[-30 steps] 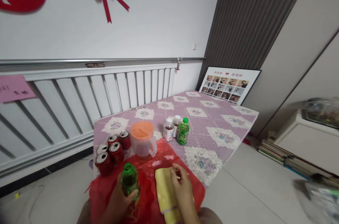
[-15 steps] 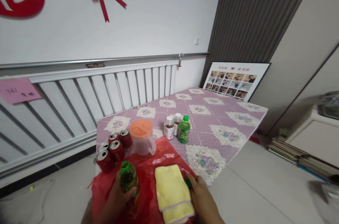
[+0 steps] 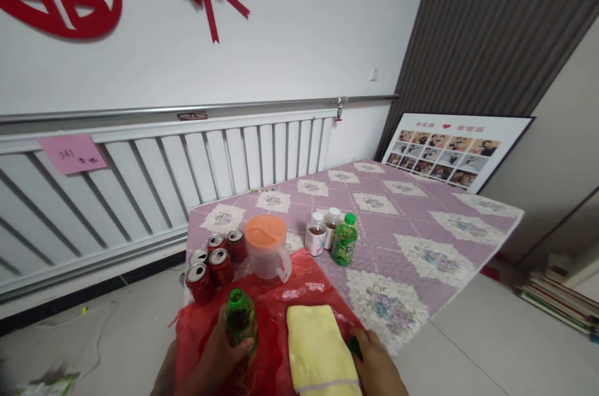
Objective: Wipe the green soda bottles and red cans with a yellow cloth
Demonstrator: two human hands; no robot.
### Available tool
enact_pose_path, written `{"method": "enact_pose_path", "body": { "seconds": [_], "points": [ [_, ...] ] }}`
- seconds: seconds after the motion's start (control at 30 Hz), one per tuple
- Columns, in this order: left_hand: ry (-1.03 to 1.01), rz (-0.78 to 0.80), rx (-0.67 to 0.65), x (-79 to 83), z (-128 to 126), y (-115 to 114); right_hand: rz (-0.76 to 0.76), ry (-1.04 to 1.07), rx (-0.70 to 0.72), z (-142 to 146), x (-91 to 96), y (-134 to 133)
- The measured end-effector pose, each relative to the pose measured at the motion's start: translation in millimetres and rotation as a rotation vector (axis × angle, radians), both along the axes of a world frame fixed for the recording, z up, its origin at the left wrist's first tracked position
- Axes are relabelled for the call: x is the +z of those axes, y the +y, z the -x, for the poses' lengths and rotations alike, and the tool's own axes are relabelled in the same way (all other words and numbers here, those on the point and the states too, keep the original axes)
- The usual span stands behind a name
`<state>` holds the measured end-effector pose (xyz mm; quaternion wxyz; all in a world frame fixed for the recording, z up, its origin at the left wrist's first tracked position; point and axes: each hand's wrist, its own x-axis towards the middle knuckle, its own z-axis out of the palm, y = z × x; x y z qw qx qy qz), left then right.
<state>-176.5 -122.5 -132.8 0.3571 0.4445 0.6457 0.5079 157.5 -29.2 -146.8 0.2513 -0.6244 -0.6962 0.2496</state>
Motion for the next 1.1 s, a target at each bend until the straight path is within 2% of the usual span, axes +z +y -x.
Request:
{"method": "enact_pose_path", "body": {
  "seconds": [0.13, 0.27, 0.37, 0.43, 0.53, 0.63, 0.77, 0.9, 1.1],
  "points": [
    [-0.029, -0.007, -0.004, -5.5, 0.1, 0.6, -0.073, 0.122, -0.138, -3.4, 3.0, -0.8],
    [-0.016, -0.02, -0.003, -7.1, 0.3, 0.8, -0.035, 0.292, -0.2, 13.1, 24.6, -8.7],
    [-0.009, -0.018, -0.016, -3.8, -0.7, 1.3, -0.047, 0.51, -0.196, 41.5, 45.4, -16.3],
    [-0.012, -0.018, -0.018, -1.0, -1.6, 1.8, -0.025, 0.615, -0.137, 66.0, 58.7, -21.6],
    [-0.026, -0.029, -0.013, 2.9, -2.5, 2.1, 0.03, 0.711, -0.031, 106.2, 79.3, -30.3],
    [-0.03, -0.046, -0.005, 6.7, -2.3, 1.6, -0.003, 0.813, 0.034, 145.3, 100.8, -39.3],
    [-0.029, -0.068, -0.02, 8.5, -2.0, 2.0, 0.05, 0.929, 0.113, 186.0, 122.7, -46.8],
    [-0.038, -0.086, -0.051, 6.1, -1.8, 4.1, 0.071, 0.895, 0.184, 209.0, 129.4, -44.7],
    [-0.041, -0.067, -0.088, 9.9, -1.5, 5.3, -0.006, 0.775, 0.203, 221.9, 120.6, -39.2]
  ]
}}
